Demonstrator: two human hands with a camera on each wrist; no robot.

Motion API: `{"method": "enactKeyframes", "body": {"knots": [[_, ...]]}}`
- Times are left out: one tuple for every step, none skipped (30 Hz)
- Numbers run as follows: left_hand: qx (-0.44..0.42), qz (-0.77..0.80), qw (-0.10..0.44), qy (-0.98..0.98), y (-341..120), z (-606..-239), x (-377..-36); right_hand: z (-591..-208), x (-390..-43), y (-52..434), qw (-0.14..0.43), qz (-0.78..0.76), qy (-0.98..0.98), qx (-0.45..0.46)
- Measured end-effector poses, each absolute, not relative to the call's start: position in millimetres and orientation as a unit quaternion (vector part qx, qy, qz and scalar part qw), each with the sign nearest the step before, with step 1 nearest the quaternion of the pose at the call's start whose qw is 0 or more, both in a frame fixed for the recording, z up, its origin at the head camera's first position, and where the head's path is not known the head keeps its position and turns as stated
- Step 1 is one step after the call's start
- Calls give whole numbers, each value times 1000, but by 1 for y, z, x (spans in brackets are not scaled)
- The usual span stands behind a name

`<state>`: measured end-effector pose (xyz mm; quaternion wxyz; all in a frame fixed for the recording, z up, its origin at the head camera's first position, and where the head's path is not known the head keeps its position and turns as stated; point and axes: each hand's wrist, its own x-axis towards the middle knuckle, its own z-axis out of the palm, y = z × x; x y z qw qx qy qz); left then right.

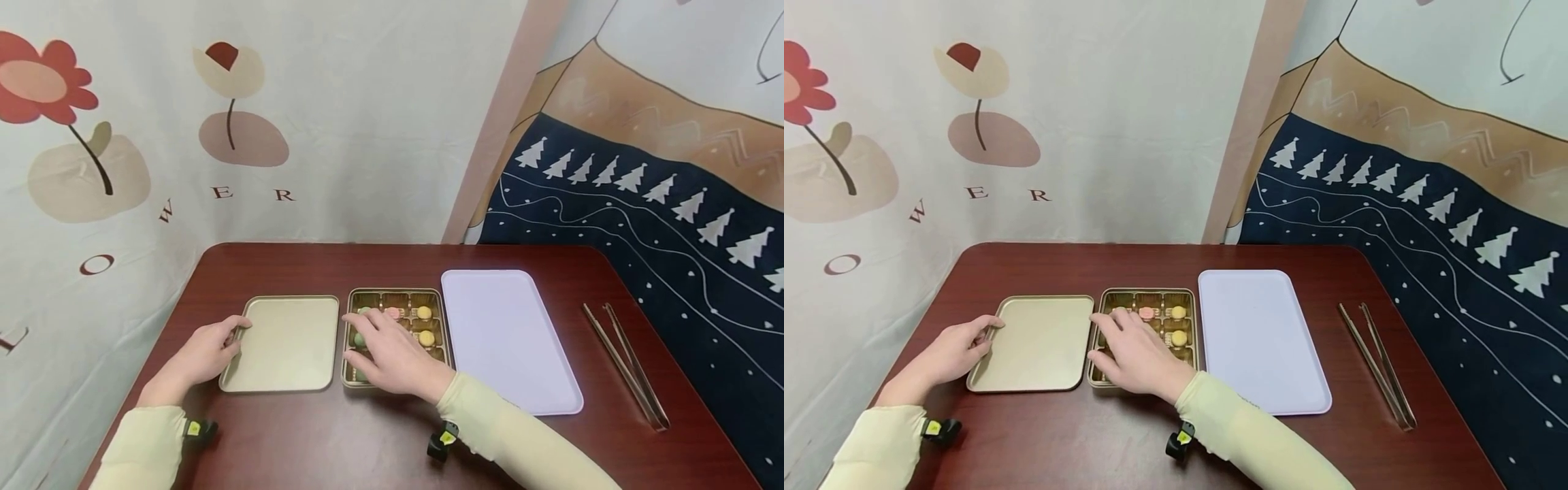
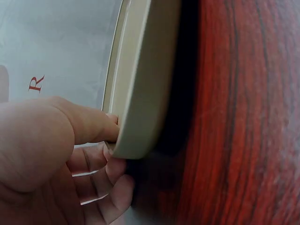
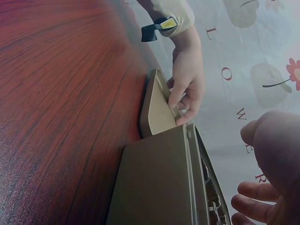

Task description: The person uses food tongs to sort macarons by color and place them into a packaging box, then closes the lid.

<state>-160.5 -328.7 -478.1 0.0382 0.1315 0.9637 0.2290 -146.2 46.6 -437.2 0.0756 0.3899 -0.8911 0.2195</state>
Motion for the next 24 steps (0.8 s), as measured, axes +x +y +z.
{"method": "enactKeyframes", "body": {"knots": [[130, 230, 39, 964, -330, -478, -161, -437, -146, 47, 77, 219, -891, 391], [128, 232, 40, 963, -330, -478, -161, -437, -147, 47, 76, 220, -890, 392], [128, 231, 40, 964, -331, -479, -160, -437, -147, 47, 75, 219, -890, 393], [128, 230, 39, 964, -331, -479, -160, -437, -147, 47, 73, 218, -890, 394], [128, 229, 39, 964, -331, -479, -160, -437, -147, 47, 71, 217, -890, 394], [129, 228, 37, 964, -332, -479, -159, -437, -147, 47, 68, 215, -891, 394], [130, 227, 36, 964, -332, -480, -159, -437, -147, 47, 66, 213, -892, 392], [132, 225, 34, 965, -333, -480, -159, -437, -147, 47, 62, 212, -893, 391], [134, 222, 30, 965, -333, -481, -158, -437, -147, 47, 60, 211, -894, 390], [135, 221, 27, 965, -334, -482, -158, -437, -146, 46, 58, 209, -895, 389], [138, 219, 23, 966, -335, -482, -158, -437, -146, 46, 57, 208, -896, 389], [140, 217, 18, 966, -335, -483, -158, -437, -146, 46, 56, 207, -896, 388], [142, 214, 14, 966, -335, -483, -157, -437, -146, 46, 55, 206, -897, 388], [144, 212, 8, 967, -336, -483, -157, -437, -146, 46, 54, 206, -897, 388], [145, 210, 3, 967, -336, -483, -156, -437, -146, 46, 55, 206, -897, 388], [147, 210, -3, 967, -336, -483, -155, -437, -146, 46, 56, 205, -897, 387], [147, 209, -9, 967, -336, -484, -155, -437, -146, 46, 56, 206, -897, 387], [148, 210, -16, 966, -337, -484, -154, -437, -146, 46, 57, 205, -897, 387], [148, 211, -23, 966, -338, -484, -154, -438, -146, 45, 58, 205, -897, 386], [148, 212, -31, 966, -338, -484, -153, -437, -146, 45, 59, 204, -898, 386], [149, 213, -38, 965, -339, -484, -153, -438, -146, 45, 59, 203, -898, 386], [149, 215, -43, 964, -339, -484, -152, -438, -146, 45, 59, 203, -898, 386], [150, 215, -47, 964, -340, -484, -152, -438, -146, 45, 59, 202, -898, 386], [151, 216, -52, 963, -341, -484, -152, -438, -145, 45, 59, 202, -898, 385]]}}
